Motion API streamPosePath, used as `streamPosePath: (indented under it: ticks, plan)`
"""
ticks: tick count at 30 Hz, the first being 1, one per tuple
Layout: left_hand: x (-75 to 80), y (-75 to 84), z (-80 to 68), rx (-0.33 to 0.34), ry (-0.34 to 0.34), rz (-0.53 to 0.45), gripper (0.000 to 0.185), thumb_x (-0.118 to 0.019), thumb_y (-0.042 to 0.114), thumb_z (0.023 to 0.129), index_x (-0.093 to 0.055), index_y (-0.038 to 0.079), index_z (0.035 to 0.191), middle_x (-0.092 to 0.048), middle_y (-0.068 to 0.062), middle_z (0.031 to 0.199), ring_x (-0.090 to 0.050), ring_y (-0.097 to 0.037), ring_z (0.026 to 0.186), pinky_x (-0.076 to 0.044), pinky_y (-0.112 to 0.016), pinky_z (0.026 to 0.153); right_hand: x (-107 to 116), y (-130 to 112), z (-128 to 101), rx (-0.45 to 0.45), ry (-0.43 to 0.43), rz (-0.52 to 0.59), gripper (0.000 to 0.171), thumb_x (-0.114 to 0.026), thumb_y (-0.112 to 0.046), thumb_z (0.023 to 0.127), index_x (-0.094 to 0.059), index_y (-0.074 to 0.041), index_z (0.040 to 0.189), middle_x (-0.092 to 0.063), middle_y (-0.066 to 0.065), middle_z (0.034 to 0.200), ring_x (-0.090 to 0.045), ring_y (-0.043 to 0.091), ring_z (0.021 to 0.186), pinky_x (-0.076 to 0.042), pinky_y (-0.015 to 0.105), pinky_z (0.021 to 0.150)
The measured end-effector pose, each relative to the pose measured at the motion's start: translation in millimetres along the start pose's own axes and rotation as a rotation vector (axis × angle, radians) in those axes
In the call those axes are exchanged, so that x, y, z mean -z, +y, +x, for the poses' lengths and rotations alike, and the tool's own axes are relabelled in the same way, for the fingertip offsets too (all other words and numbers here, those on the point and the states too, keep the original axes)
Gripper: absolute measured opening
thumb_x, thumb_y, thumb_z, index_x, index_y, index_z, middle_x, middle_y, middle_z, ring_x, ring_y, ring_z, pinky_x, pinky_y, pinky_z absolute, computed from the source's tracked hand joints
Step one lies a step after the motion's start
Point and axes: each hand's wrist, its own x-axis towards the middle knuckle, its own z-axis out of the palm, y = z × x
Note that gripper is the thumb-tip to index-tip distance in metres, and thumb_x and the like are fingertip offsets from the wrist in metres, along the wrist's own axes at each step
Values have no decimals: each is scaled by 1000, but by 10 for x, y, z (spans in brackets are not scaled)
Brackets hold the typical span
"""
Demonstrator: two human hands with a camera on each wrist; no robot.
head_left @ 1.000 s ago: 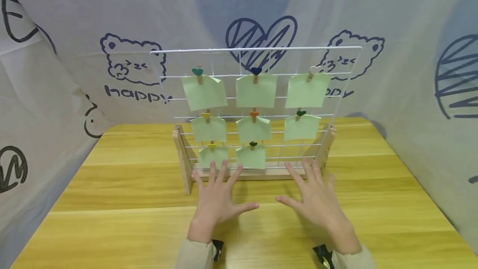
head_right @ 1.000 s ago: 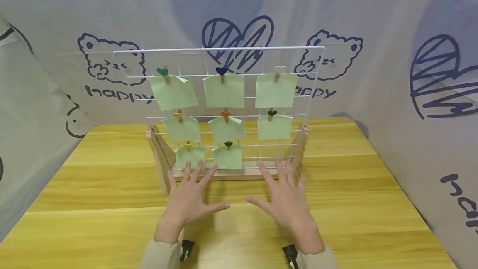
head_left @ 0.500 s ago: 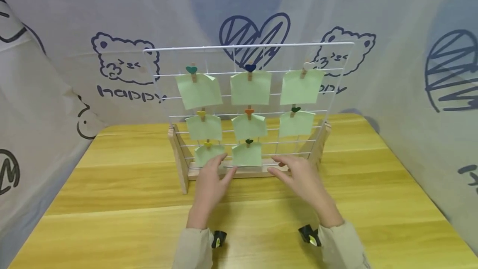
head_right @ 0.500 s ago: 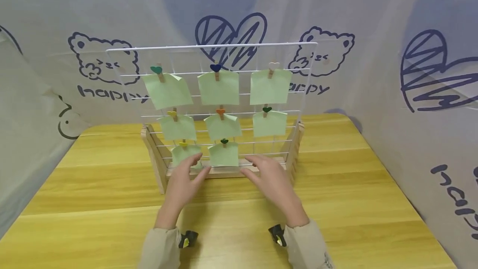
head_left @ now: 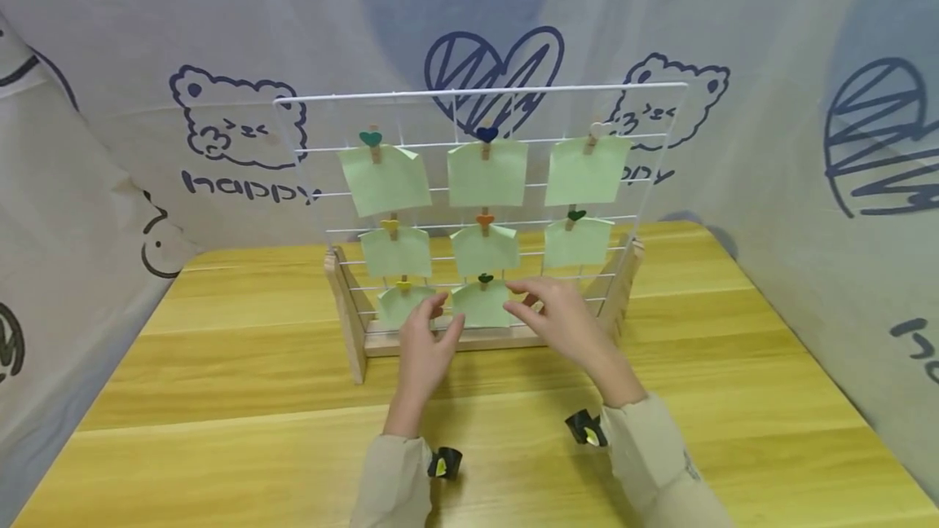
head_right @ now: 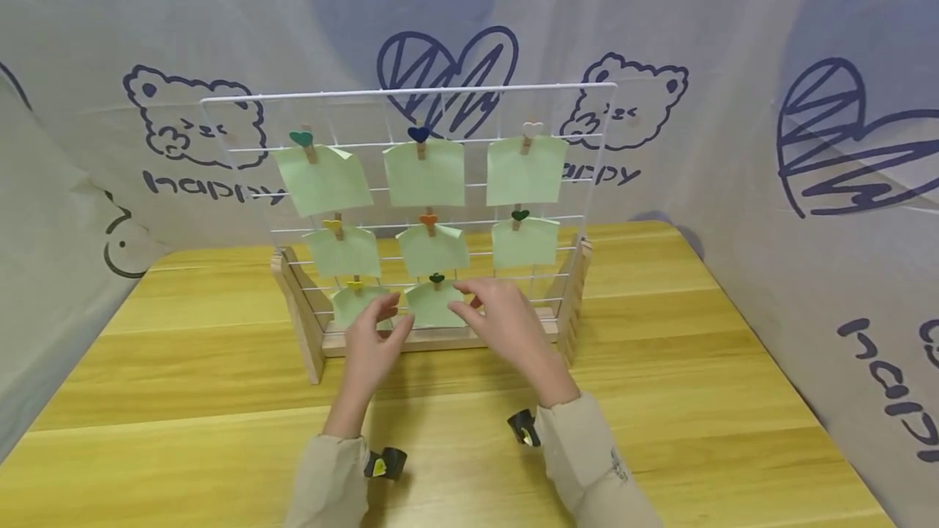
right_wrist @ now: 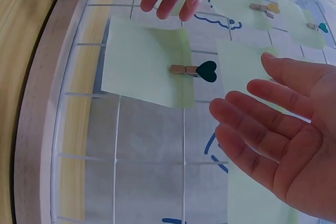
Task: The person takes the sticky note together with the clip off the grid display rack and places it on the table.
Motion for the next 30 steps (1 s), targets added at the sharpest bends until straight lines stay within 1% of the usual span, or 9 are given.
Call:
streamPosePath:
  ticks: [3, 6, 10, 14, 18, 22, 26, 30]
  plan:
    - [-20, -8, 17, 3, 18, -23, 36, -62, 9, 83, -52, -5, 115, -54, -20, 114, -51, -33, 103, -48, -41, 75, 8, 1, 46, 14, -2, -15, 27, -62, -14, 84, -63, 3, 105, -64, 14, 100, -60, 18, 73, -49, 24, 57]
    - [-39, -15, 35, 4, 23, -54, 35, -61, 8, 84, -52, -5, 115, -53, -18, 116, -51, -32, 104, -49, -39, 75, 10, -3, 93, 5, -27, -32, 28, -61, -15, 85, -62, 2, 107, -64, 13, 101, -60, 18, 72, -46, 23, 54]
    - [-67, -17, 55, 14, 23, -85, 34, -60, 7, 84, -51, -5, 115, -54, -18, 116, -51, -31, 105, -48, -41, 77, 6, -10, 147, -19, -71, -46, 29, -60, -16, 86, -61, 0, 110, -64, 12, 101, -59, 16, 70, -44, 23, 53]
    - [-93, -20, 74, 24, 39, -99, 34, -60, 5, 83, -51, -5, 114, -55, -18, 113, -53, -32, 103, -48, -42, 76, 0, -20, 191, -43, -92, -54, 30, -60, -16, 86, -61, -2, 111, -65, 10, 93, -58, 14, 65, -44, 24, 53]
    - [-107, -30, 97, 21, 58, -111, 32, -60, 2, 82, -51, -6, 112, -56, -19, 110, -55, -32, 98, -49, -40, 74, -11, -30, 234, -63, -105, -80, 29, -60, -17, 86, -61, -2, 112, -65, 8, 80, -54, 10, 56, -43, 23, 50]
    - [-121, -47, 116, 23, 74, -115, 30, -60, 0, 81, -53, -5, 109, -56, -18, 106, -56, -29, 89, -49, -36, 70, -24, -24, 276, -66, -117, -98, 28, -59, -16, 86, -61, -2, 111, -63, 7, 74, -50, 7, 51, -41, 22, 46]
    - [-133, -68, 133, 32, 95, -114, 26, -61, -4, 78, -55, -4, 103, -58, -16, 101, -55, -25, 77, -48, -28, 61, -44, -8, 324, -49, -124, -128, 27, -60, -16, 86, -63, -2, 109, -61, 6, 71, -45, 8, 49, -38, 22, 44]
    - [-139, -77, 143, 36, 104, -128, 24, -59, -11, 75, -54, -4, 98, -59, -17, 96, -55, -23, 71, -48, -25, 56, -69, 6, 370, -26, -120, -166, 26, -61, -16, 85, -64, -3, 107, -65, 9, 81, -50, 10, 53, -40, 22, 46]
